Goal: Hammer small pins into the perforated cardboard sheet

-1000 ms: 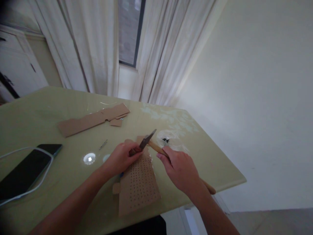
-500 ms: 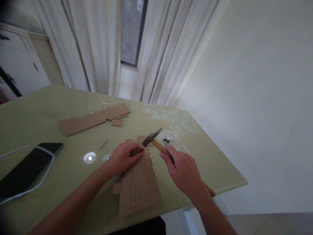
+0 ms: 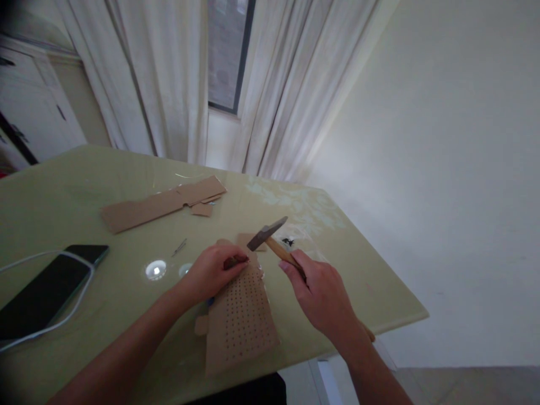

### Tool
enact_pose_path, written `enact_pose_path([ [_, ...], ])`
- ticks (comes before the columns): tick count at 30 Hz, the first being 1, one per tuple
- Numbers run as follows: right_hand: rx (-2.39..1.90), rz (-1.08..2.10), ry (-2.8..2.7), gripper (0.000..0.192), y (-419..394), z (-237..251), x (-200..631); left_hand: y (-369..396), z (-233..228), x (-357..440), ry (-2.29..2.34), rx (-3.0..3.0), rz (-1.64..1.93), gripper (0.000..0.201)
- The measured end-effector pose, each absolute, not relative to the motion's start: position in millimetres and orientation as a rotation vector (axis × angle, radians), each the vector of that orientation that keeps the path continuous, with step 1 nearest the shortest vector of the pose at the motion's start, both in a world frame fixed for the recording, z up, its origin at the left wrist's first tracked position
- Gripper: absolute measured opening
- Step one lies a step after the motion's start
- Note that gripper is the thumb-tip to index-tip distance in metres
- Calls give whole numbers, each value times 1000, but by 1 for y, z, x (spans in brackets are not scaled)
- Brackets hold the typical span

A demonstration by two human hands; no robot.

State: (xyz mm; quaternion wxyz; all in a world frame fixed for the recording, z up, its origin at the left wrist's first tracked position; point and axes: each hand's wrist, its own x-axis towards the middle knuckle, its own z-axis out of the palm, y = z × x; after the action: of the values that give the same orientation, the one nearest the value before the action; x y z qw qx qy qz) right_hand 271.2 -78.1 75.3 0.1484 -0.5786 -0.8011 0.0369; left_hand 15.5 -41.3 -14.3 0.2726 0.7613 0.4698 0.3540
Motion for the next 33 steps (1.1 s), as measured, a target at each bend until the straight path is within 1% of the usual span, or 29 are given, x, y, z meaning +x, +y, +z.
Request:
enact_pose_path([
  [8, -1715, 137, -2429, 46, -77, 70, 271, -42, -13, 16, 1316, 2038, 928, 11],
  [13, -1711, 140, -2332, 46, -77, 73, 272, -43, -15, 16, 1270, 1980, 960, 23],
  [20, -1721, 152, -2484, 43, -76, 57, 267, -44, -14, 14, 1221, 2037, 998, 40],
  [26, -1702, 159, -2330, 44, -73, 56, 269, -46, -12, 15, 1242, 2059, 997, 41],
  [29, -1725, 186, -2431, 42, -74, 50, 268, -46, -11, 15, 1247, 2056, 990, 40],
  [33, -1725, 169, -2443, 42, -74, 47, 268, -46, -12, 15, 1226, 2046, 1005, 45],
])
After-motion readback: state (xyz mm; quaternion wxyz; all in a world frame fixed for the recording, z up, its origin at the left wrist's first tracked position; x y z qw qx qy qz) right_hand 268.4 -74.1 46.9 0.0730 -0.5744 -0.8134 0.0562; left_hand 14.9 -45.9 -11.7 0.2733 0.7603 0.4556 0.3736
